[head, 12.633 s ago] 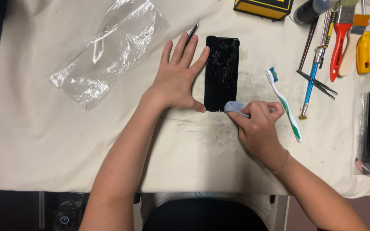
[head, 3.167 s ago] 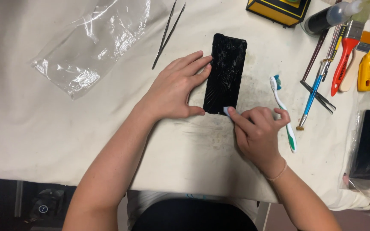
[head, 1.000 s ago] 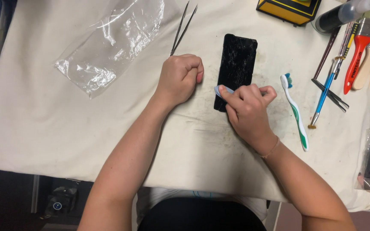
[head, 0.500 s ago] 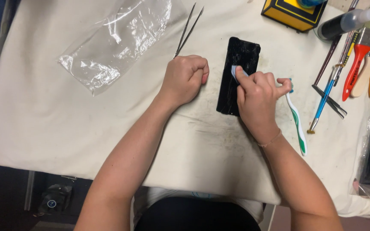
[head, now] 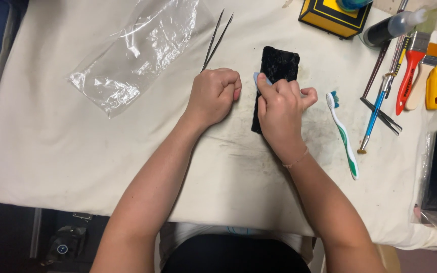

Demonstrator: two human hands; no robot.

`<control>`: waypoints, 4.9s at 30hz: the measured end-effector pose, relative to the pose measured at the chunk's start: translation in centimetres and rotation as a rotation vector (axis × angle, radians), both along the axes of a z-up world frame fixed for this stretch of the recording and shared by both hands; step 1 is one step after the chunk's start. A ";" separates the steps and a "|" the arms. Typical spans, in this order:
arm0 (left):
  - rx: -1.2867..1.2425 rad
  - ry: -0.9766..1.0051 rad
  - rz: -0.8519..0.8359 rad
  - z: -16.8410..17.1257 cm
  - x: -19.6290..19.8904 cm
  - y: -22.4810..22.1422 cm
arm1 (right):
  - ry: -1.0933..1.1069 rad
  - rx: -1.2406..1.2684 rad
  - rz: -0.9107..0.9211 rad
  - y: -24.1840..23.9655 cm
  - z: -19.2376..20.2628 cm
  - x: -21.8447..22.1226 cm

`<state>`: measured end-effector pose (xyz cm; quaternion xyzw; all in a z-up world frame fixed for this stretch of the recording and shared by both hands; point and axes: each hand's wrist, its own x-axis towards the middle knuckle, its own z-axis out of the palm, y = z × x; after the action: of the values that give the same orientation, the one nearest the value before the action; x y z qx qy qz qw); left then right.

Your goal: Cleaning a mobile phone screen by brushing the edges, spraying cleaning solution, and wiping the surface with a microfiber cloth.

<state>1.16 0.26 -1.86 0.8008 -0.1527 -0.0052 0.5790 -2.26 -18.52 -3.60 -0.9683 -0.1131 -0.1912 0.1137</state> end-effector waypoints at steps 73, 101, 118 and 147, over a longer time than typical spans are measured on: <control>0.417 -0.240 -0.192 0.5 -0.3 -0.4 | 0.158 -0.055 0.202 -8.3 1.9 -5.5; 0.190 -0.141 0.041 -0.6 -0.2 -0.4 | 0.274 0.059 0.161 -2.5 1.7 -3.6; 0.196 -0.199 0.058 -1.1 -0.1 -0.8 | 0.277 0.001 0.292 -0.8 2.7 -10.3; 0.048 -0.045 0.069 0.0 -0.1 -0.2 | 0.365 0.082 0.188 -1.1 1.4 0.6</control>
<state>1.02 0.02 -1.90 0.8192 -0.1380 0.0291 0.5559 -1.68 -19.57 -2.21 -0.9667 -0.1725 -0.0058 0.1890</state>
